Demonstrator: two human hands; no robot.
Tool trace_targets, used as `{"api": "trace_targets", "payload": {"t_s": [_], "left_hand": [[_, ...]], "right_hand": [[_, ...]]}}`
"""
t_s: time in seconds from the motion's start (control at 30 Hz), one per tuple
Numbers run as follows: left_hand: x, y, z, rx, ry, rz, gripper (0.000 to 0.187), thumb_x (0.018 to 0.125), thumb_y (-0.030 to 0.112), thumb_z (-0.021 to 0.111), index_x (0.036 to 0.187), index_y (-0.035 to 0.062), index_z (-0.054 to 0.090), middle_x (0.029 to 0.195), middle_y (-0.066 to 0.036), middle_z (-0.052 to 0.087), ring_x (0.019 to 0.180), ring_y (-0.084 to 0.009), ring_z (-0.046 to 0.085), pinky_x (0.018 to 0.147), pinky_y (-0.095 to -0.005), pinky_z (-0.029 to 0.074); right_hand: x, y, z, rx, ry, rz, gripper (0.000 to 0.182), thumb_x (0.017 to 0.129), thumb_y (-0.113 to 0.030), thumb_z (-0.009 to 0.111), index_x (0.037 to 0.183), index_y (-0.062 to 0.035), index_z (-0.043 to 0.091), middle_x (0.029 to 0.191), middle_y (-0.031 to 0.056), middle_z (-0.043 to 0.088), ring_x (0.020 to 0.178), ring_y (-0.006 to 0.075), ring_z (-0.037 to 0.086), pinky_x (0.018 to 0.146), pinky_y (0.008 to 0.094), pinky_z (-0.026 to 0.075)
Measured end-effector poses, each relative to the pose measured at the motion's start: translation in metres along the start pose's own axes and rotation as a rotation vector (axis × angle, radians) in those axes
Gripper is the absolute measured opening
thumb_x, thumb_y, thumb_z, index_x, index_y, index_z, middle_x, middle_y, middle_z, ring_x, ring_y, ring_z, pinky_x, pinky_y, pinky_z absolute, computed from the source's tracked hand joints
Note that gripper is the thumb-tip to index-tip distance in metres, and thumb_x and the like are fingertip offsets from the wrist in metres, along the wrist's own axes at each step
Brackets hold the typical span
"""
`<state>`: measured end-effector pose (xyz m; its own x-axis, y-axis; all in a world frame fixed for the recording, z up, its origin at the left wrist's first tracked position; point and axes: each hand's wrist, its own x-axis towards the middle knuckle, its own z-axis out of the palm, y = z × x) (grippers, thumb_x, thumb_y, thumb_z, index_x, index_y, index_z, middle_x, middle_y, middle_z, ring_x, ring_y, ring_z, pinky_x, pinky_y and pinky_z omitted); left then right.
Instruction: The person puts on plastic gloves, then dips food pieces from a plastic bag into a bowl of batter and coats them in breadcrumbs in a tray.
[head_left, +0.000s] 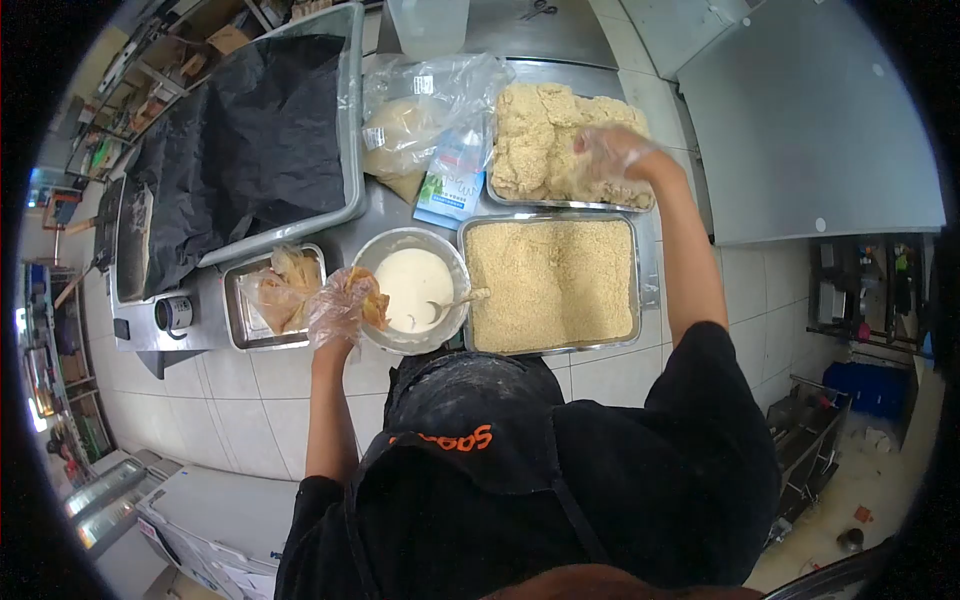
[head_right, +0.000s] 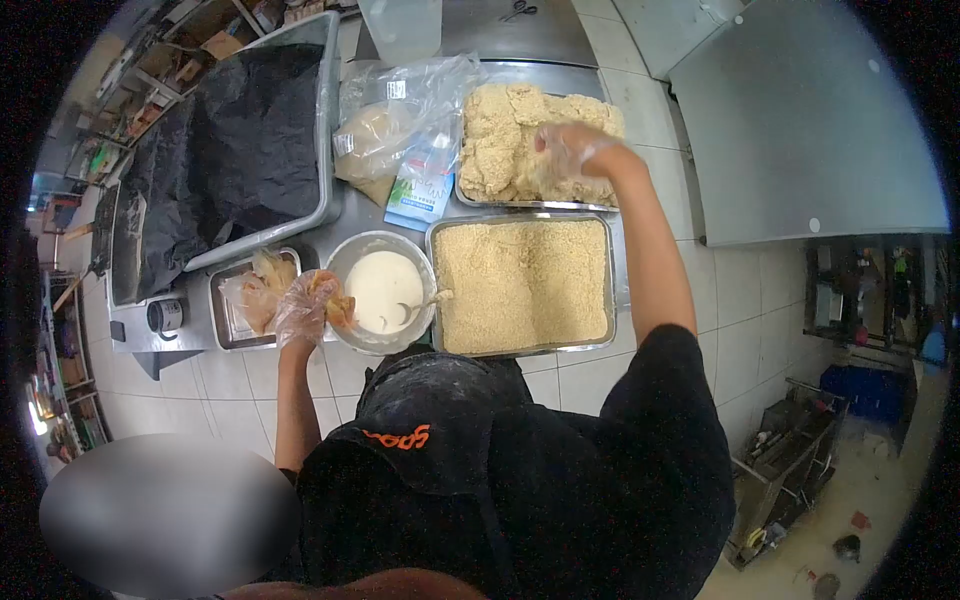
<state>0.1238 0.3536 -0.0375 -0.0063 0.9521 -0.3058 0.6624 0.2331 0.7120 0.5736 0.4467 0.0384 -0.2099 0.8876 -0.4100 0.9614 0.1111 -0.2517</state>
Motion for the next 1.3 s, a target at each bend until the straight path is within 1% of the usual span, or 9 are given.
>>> {"api": "trace_targets", "payload": {"t_s": [0.43, 0.57, 0.63, 0.67, 0.77, 0.87, 1.0, 1.1, 1.3], "left_hand": [[0.02, -0.002, 0.0, 0.242, 0.018, -0.093, 0.039, 0.08, 0.04, 0.069, 0.101, 0.0068, 0.07, 0.09, -0.014, 0.07, 0.085, -0.0277, 0.066, 0.077, -0.0367, 0.049], [0.028, -0.026, 0.012, 0.062, 0.087, -0.113, 0.032, 0.082, 0.034, 0.07, 0.1, 0.0069, 0.07, 0.093, -0.011, 0.07, 0.085, -0.0222, 0.066, 0.078, -0.0335, 0.05], [0.029, -0.045, 0.026, -0.148, 0.017, 0.229, 0.03, 0.082, 0.03, 0.071, 0.102, 0.0071, 0.07, 0.094, -0.009, 0.07, 0.083, -0.0186, 0.065, 0.077, -0.0311, 0.05], [0.042, -0.089, 0.048, -0.074, 0.021, 0.523, 0.029, 0.085, 0.029, 0.065, 0.105, 0.0088, 0.069, 0.095, -0.01, 0.069, 0.084, -0.0215, 0.065, 0.077, -0.0312, 0.051], [0.02, -0.093, 0.06, 0.554, -0.163, 0.433, 0.024, 0.087, 0.029, 0.056, 0.099, 0.0117, 0.068, 0.099, -0.013, 0.067, 0.089, -0.0277, 0.064, 0.076, -0.0385, 0.051], [-0.003, -0.069, 0.054, 0.747, -0.397, 0.434, 0.024, 0.088, 0.028, 0.053, 0.099, 0.0121, 0.067, 0.097, -0.015, 0.066, 0.09, -0.0281, 0.064, 0.077, -0.0401, 0.051], [-0.023, -0.056, 0.033, 0.572, -0.283, 0.684, 0.025, 0.087, 0.03, 0.055, 0.099, 0.0121, 0.069, 0.095, -0.015, 0.067, 0.086, -0.0305, 0.064, 0.076, -0.0419, 0.051], [0.0, -0.033, 0.019, 0.491, -0.483, 0.491, 0.029, 0.086, 0.037, 0.058, 0.098, 0.0142, 0.07, 0.095, -0.012, 0.068, 0.084, -0.0306, 0.064, 0.075, -0.0406, 0.051], [0.043, -0.04, 0.029, 0.688, -0.33, 0.31, 0.035, 0.086, 0.039, 0.056, 0.103, 0.0092, 0.067, 0.105, -0.016, 0.066, 0.096, -0.031, 0.062, 0.083, -0.0399, 0.049]], "right_hand": [[0.032, -0.019, 0.048, -0.187, 0.391, 0.113, 0.049, 0.089, -0.013, 0.05, 0.137, -0.0083, 0.041, 0.128, 0.0235, 0.052, 0.118, 0.0352, 0.052, 0.098, 0.0415, 0.042], [-0.003, -0.138, 0.059, 0.069, -0.105, 0.176, 0.049, 0.093, -0.038, 0.051, 0.125, -0.0018, 0.049, 0.121, 0.0243, 0.056, 0.113, 0.0352, 0.055, 0.098, 0.0387, 0.043], [-0.009, -0.146, 0.118, 0.119, -0.011, -0.095, 0.053, 0.089, -0.049, 0.053, 0.111, -0.0007, 0.054, 0.108, 0.0249, 0.061, 0.103, 0.0342, 0.06, 0.091, 0.0408, 0.047], [-0.006, -0.146, 0.157, 0.15, -0.004, -0.147, 0.048, 0.089, -0.045, 0.054, 0.108, -0.0006, 0.055, 0.103, 0.0237, 0.062, 0.098, 0.0355, 0.061, 0.087, 0.0417, 0.049], [-0.012, -0.157, 0.222, 0.187, 0.078, -0.172, 0.036, 0.087, -0.033, 0.055, 0.104, -0.0015, 0.058, 0.095, 0.0211, 0.064, 0.089, 0.037, 0.063, 0.08, 0.0432, 0.051], [-0.031, -0.161, 0.248, 0.174, 0.237, -0.2, 0.024, 0.083, -0.02, 0.053, 0.099, -0.0037, 0.061, 0.091, 0.0186, 0.065, 0.082, 0.0363, 0.063, 0.074, 0.0438, 0.052], [-0.046, -0.155, 0.226, -0.024, 0.409, -0.3, 0.018, 0.079, -0.016, 0.053, 0.089, -0.0073, 0.065, 0.088, 0.0149, 0.065, 0.081, 0.0319, 0.063, 0.073, 0.0418, 0.052], [-0.044, -0.17, 0.192, -0.017, 0.341, -0.245, 0.015, 0.08, -0.015, 0.053, 0.085, -0.0064, 0.065, 0.087, 0.0144, 0.065, 0.082, 0.0311, 0.062, 0.072, 0.0425, 0.05], [-0.007, -0.149, 0.272, 0.084, 0.5, -0.371, 0.018, 0.079, -0.017, 0.054, 0.087, -0.0055, 0.065, 0.092, 0.0178, 0.065, 0.087, 0.0346, 0.062, 0.077, 0.0435, 0.05]]}}
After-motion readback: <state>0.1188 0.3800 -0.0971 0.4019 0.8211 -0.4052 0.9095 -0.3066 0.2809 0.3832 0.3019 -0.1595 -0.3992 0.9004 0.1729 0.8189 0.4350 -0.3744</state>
